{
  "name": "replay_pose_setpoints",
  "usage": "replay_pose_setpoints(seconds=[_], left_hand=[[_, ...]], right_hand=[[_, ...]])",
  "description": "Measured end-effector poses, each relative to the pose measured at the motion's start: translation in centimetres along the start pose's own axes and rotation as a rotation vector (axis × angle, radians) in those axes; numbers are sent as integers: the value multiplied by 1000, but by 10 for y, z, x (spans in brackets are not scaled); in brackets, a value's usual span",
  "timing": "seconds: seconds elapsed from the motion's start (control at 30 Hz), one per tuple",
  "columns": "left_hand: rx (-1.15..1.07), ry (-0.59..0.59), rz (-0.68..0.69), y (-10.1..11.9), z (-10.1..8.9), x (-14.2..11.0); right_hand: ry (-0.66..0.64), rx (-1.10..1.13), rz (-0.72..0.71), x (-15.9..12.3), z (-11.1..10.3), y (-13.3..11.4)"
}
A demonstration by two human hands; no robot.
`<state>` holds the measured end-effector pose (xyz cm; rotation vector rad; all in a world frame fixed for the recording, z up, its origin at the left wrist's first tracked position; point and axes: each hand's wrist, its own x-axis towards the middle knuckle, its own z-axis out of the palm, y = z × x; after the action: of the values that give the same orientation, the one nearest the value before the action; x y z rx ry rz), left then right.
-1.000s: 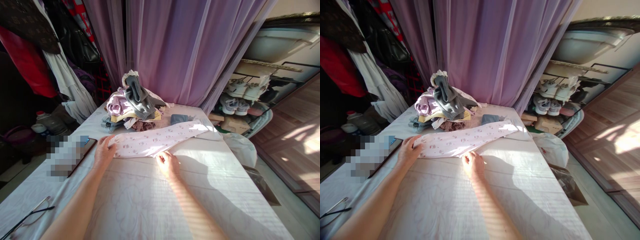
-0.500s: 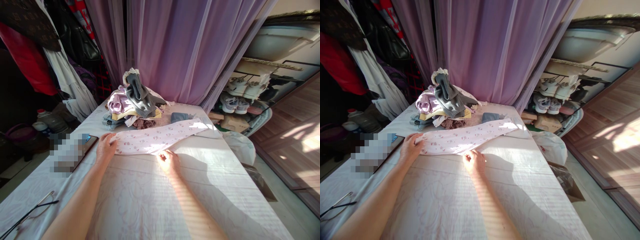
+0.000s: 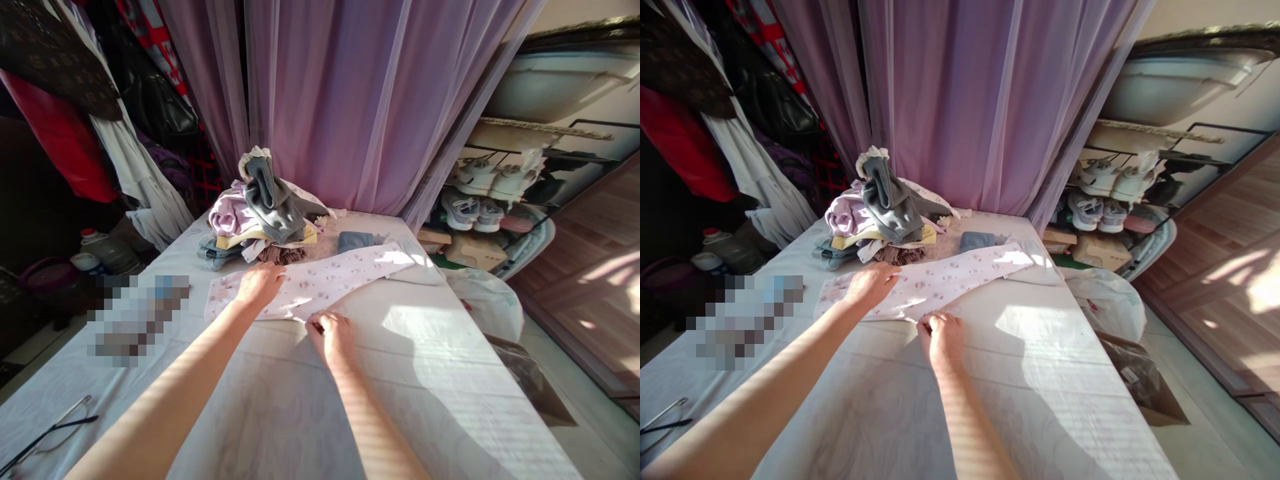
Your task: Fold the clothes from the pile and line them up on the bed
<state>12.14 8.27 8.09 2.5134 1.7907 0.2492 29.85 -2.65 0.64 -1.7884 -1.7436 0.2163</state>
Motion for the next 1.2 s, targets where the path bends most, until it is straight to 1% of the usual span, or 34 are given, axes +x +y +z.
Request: replay_pose_setpoints(seconds=[0.07, 0.13, 0.2, 0.27, 0.43, 0.63, 0.83, 0.93, 1.0, 1.03, 1.07, 1.1, 1.2], left_hand=[[-6, -104, -16, 11, 5, 24], [1, -149, -33, 17, 10, 41], [8, -160, -34, 19, 15, 51], [13, -163, -23, 20, 17, 52], [32, -142, -10, 26, 18, 46], [41, -72, -75, 26, 22, 55], [45, -70, -113, 27, 30, 64], [42, -66, -120, 31, 30, 63], [38, -58, -124, 34, 29, 57], [28, -50, -107, 36, 29, 52], [2, -42, -57, 38, 30, 46], [-40, -37, 32, 40, 32, 39], [-192, -60, 408, 41, 42, 19]], right_hand=[[-24, 21, -28, 1, -1, 2], [-40, 36, -50, 1, -1, 4], [-38, 35, -56, 1, -1, 6], [-29, 23, -67, 1, -1, 8], [-12, -12, -109, -1, 1, 9], [-20, 33, -47, 0, -5, 1], [-52, 58, -20, 0, -7, -1], [-42, 62, -27, 0, -6, 0], [-21, 58, -40, -1, -4, 1], [-11, 54, -51, -1, -3, 2], [-5, 49, -64, -1, -2, 3], [-2, 43, -78, -1, -1, 5], [-8, 20, -109, -1, 0, 8]])
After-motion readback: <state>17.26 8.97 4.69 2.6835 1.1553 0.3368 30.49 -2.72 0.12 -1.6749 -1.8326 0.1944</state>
